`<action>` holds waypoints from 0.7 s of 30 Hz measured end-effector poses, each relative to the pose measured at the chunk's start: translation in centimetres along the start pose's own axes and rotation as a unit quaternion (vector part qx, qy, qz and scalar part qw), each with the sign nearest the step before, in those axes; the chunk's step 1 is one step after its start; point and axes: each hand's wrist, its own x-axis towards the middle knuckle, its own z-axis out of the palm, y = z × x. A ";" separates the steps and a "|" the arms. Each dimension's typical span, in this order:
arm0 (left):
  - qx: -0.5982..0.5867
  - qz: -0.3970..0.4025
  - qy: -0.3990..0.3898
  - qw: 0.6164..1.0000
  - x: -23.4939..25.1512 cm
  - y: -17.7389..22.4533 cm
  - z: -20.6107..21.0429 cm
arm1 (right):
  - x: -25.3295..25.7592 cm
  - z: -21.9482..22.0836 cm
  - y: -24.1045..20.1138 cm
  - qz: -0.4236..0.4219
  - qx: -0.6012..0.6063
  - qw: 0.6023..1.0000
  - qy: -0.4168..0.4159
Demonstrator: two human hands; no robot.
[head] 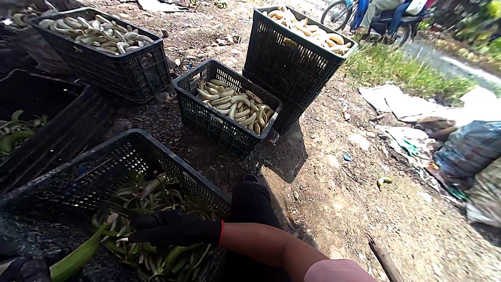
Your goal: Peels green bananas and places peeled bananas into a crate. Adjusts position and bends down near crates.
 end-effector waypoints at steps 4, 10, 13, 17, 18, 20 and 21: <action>0.069 0.004 -0.014 0.998 0.9 -0.8 -1.2 | 0.4 0.0 0.4 -0.016 0.010 1.000 -0.008; 0.113 0.062 0.019 0.992 0.2 -0.4 -0.1 | 0.9 0.1 1.0 0.002 -0.003 1.000 -0.011; 0.151 0.076 0.046 0.985 -0.3 -0.8 0.5 | 0.5 0.7 0.7 0.069 0.017 0.997 0.001; 0.230 0.083 0.061 0.968 -1.1 -1.0 0.9 | 0.4 1.6 1.1 0.078 -0.003 0.997 0.002; 0.235 0.083 0.062 0.966 -1.3 -1.1 1.1 | 0.3 1.7 1.3 0.072 -0.018 0.997 -0.004; 0.223 0.085 0.051 0.970 -1.4 -1.5 1.2 | 0.3 1.9 1.8 0.063 -0.032 0.997 -0.013; 0.229 0.081 0.051 0.969 -1.7 -1.5 1.3 | 0.2 2.1 2.0 0.064 -0.032 0.997 -0.016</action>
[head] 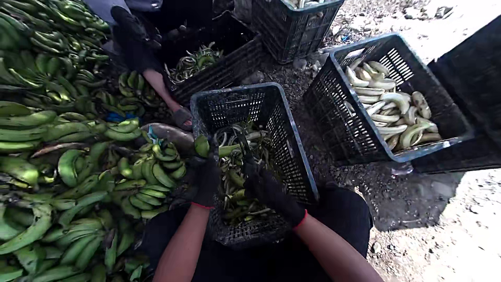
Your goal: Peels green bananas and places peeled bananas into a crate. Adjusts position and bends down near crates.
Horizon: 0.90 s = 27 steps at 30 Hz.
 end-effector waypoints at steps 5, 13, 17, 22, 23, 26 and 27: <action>-0.026 -0.037 0.026 0.999 -0.7 0.7 1.5 | 0.0 0.3 0.1 0.021 0.000 1.000 -0.005; 0.011 -0.038 0.012 0.999 -1.1 0.6 2.0 | 0.3 0.4 0.6 0.017 -0.002 1.000 -0.013; 0.001 -0.070 0.014 0.997 -1.2 0.9 2.1 | 0.6 0.4 0.9 0.018 -0.003 1.000 -0.011; -0.009 -0.104 0.027 0.994 -0.8 1.4 1.7 | 0.8 0.4 1.2 0.009 0.006 1.000 -0.016; 0.002 -0.110 0.026 0.994 -0.8 1.5 1.6 | 0.9 0.4 1.1 0.010 0.004 1.000 -0.014; 0.034 -0.115 0.028 0.992 -0.7 1.8 1.5 | 0.8 0.2 0.9 0.015 -0.003 1.000 0.001; 0.035 -0.113 0.029 0.993 -0.7 1.8 1.5 | 0.8 0.2 0.9 0.018 -0.002 1.000 0.002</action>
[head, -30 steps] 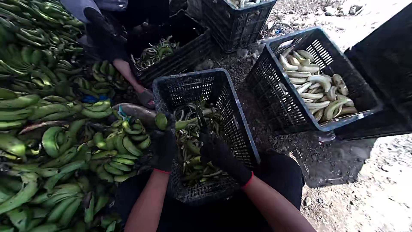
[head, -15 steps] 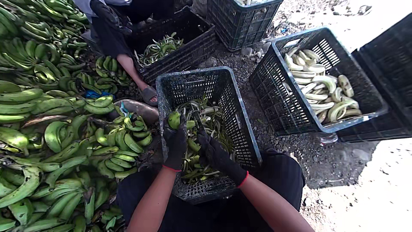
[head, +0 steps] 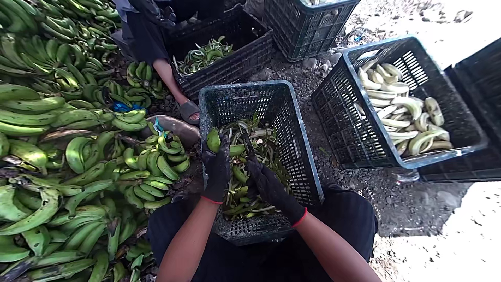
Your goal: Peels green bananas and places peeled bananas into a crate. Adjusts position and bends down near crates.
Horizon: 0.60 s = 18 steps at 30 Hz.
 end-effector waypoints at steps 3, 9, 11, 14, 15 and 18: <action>-0.017 0.033 0.002 0.999 0.1 -0.5 0.2 | 0.0 0.0 0.1 0.004 -0.006 1.000 0.000; 0.034 0.066 -0.026 0.997 -0.7 -0.8 0.4 | -1.2 1.2 -0.4 -0.312 -0.006 0.947 0.078; 0.013 0.091 -0.034 0.995 -0.7 -1.2 0.6 | -1.3 1.2 -1.0 -0.401 -0.008 0.911 0.098; -0.042 0.108 -0.024 0.993 -1.2 -1.8 1.1 | -0.4 -0.2 2.5 -0.079 -0.170 0.981 0.045; -0.058 0.108 -0.014 0.992 -1.3 -1.8 1.2 | 0.2 -0.5 3.8 0.064 -0.197 0.978 -0.002; -0.106 0.105 -0.003 0.989 0.1 -0.8 0.5 | 1.3 0.2 4.5 0.169 -0.132 0.976 -0.038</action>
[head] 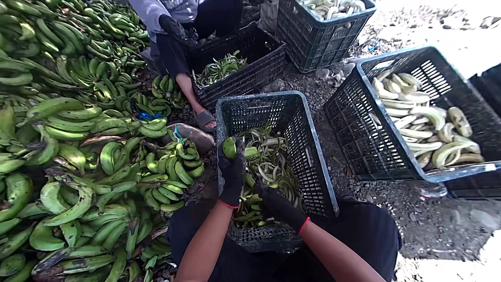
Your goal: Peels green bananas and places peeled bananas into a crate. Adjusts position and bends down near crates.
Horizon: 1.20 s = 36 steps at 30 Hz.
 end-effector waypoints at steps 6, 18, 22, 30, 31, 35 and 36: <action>-0.029 -0.080 -0.105 0.991 2.1 0.9 -2.3 | -2.4 -5.6 -4.7 -0.245 -0.134 0.952 0.126; -0.114 -0.107 -0.293 0.943 2.0 0.8 -3.1 | -3.2 -6.1 -4.2 -0.321 -0.409 0.831 0.200; -0.131 -0.079 -0.295 0.943 1.7 0.5 -3.0 | -2.6 -5.2 -5.1 -0.258 -0.350 0.884 0.171; -0.055 -0.120 -0.118 0.984 -0.1 -0.5 -0.7 | -0.8 -4.2 -5.9 -0.190 -0.295 0.896 0.271; -0.051 -0.134 -0.091 0.986 -0.6 -0.7 -0.1 | -0.6 -4.2 -5.8 -0.185 -0.295 0.892 0.289; -0.004 -0.197 -0.082 0.977 -3.0 -1.2 1.3 | 0.7 -5.1 -5.4 -0.134 -0.241 0.895 0.350; 0.004 -0.205 -0.093 0.974 -3.5 -1.3 1.5 | 0.9 -5.7 -5.1 -0.133 -0.231 0.894 0.361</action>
